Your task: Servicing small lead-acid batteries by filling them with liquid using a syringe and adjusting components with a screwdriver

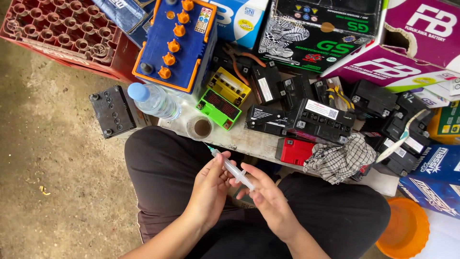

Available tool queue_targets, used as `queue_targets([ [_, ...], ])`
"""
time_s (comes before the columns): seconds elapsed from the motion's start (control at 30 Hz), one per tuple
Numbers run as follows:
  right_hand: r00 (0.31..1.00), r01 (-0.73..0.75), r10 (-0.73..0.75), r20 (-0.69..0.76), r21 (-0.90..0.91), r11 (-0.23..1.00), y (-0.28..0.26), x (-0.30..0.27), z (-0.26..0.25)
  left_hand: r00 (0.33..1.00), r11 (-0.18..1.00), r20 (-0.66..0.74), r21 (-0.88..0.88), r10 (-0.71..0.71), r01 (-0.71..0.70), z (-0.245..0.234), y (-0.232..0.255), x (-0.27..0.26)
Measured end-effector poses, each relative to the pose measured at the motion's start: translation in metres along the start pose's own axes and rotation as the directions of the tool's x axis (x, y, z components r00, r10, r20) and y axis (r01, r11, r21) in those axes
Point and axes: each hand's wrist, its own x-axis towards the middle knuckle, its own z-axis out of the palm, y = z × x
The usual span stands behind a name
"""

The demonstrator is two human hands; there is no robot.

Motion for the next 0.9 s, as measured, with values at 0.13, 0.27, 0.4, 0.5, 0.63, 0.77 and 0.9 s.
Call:
queue_targets([
  [0.13,0.998,-0.065,0.064,0.016,0.014,0.998,0.001,0.008,-0.004,1.000,1.000,0.012,0.024,0.009,-0.009,0.001,0.005,-0.002],
  [0.27,0.997,-0.073,0.072,0.017,0.052,0.996,0.004,0.012,-0.002,0.996,1.000,0.093,-0.007,-0.003,0.004,0.002,0.006,-0.001],
  [0.4,0.997,-0.075,0.078,-0.016,0.169,0.983,0.010,0.015,0.001,0.998,0.999,0.054,0.012,-0.039,0.039,0.007,0.009,0.001],
  [0.5,0.997,-0.065,0.070,-0.019,0.191,0.979,0.016,0.016,0.002,0.999,0.999,0.026,0.010,-0.036,0.035,0.003,0.008,0.004],
  [0.63,0.998,-0.050,0.056,-0.025,0.206,0.977,0.023,0.020,0.003,0.999,0.999,0.008,0.008,-0.031,0.031,0.002,0.009,0.007],
  [0.77,0.989,-0.048,0.074,-0.125,0.202,0.978,0.039,0.021,-0.001,0.999,0.999,0.022,-0.005,-0.047,0.047,0.001,0.008,0.006],
  [0.9,0.983,-0.051,0.079,-0.165,0.170,0.984,0.044,0.020,0.000,0.998,0.998,0.027,-0.010,-0.059,0.059,0.000,0.009,0.005],
])
